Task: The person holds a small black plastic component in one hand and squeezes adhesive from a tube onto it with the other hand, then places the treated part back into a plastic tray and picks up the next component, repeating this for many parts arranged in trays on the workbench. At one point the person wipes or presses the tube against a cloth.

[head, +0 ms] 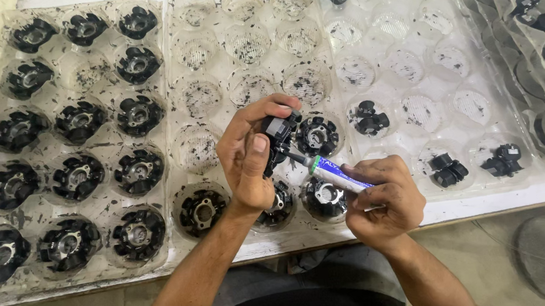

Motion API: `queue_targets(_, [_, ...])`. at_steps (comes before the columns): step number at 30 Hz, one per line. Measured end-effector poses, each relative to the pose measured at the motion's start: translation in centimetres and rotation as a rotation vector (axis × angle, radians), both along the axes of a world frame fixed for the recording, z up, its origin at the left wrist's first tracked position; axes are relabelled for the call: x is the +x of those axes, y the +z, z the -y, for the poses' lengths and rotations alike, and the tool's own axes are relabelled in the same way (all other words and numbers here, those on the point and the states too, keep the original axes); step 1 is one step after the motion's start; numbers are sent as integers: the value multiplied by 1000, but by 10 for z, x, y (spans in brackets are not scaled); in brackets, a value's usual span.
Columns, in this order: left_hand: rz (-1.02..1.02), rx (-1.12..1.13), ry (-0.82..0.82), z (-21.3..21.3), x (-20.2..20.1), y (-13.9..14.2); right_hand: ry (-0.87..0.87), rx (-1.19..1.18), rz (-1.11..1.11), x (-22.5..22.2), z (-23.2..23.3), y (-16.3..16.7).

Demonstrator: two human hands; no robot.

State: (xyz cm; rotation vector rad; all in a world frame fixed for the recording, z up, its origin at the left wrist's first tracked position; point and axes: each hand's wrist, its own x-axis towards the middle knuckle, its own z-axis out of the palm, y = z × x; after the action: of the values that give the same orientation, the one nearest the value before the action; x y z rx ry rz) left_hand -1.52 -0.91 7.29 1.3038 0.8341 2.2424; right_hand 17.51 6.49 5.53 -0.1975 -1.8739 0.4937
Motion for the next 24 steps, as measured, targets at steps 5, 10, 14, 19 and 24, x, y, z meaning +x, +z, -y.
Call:
queue_targets(5, [18, -12, -12, -1, 0, -3, -39, -2, 22, 0, 2, 3])
queue_targets(10, [34, -18, -18, -2, -1, -4, -33, -13, 12, -2, 2, 2])
queue_targets(14, [54, -37, -4, -1, -1, -4, -42, -12, 8, -3, 2, 0])
queue_targets(19, [64, -32, 2, -2, -2, -5, -36, -5, 16, -2, 1, -1])
queue_targets(24, [117, -20, -1, -4, 0, -9, -26, -4, 6, -1, 0, -3])
